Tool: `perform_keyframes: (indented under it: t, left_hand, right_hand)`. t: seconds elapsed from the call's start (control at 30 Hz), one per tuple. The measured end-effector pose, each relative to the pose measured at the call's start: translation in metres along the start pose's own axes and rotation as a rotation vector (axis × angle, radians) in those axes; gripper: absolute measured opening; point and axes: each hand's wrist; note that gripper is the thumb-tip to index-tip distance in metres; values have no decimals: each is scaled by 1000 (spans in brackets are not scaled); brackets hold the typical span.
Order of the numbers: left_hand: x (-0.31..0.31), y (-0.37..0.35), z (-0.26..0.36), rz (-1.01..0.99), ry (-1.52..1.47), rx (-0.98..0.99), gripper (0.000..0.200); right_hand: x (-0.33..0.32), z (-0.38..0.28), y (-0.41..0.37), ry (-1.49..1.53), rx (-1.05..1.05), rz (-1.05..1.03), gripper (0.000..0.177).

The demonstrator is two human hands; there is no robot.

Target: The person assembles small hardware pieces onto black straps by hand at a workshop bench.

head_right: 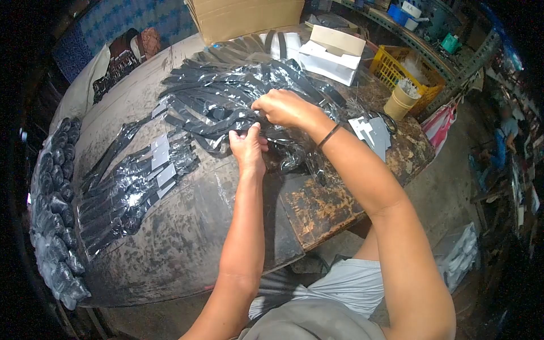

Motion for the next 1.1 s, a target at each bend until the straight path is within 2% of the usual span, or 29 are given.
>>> perform_keyframes:
  t: [0.5, 0.73, 0.83, 0.93, 1.0, 1.1]
  left_hand:
    - [0, 0, -1, -1, 18, -30, 22]
    - [1, -1, 1, 3, 3, -53, 22]
    - [1, -1, 1, 12, 14, -56, 22]
    - [0, 0, 1, 10, 6, -54, 22]
    - [0, 0, 0, 3, -1, -48, 22]
    - [-1, 2, -2, 2, -24, -53, 22]
  right_hand:
    - [2, -3, 6, -137, -76, 78, 19]
    - [-1, -9, 7, -170, -96, 96, 21]
    - [-4, -11, 8, -223, -17, -20, 28]
    - [0, -6, 11, -226, -29, -6, 29]
    - [2, -4, 11, -162, -109, 87, 25]
    - [0, -5, 11, -168, -100, 80, 25]
Point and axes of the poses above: each hand's wrist, its own y-axis towards the middle knuckle, its own x-axis out of the palm, z = x × y, and after that the axes turned 10 degrees about x, right-handed
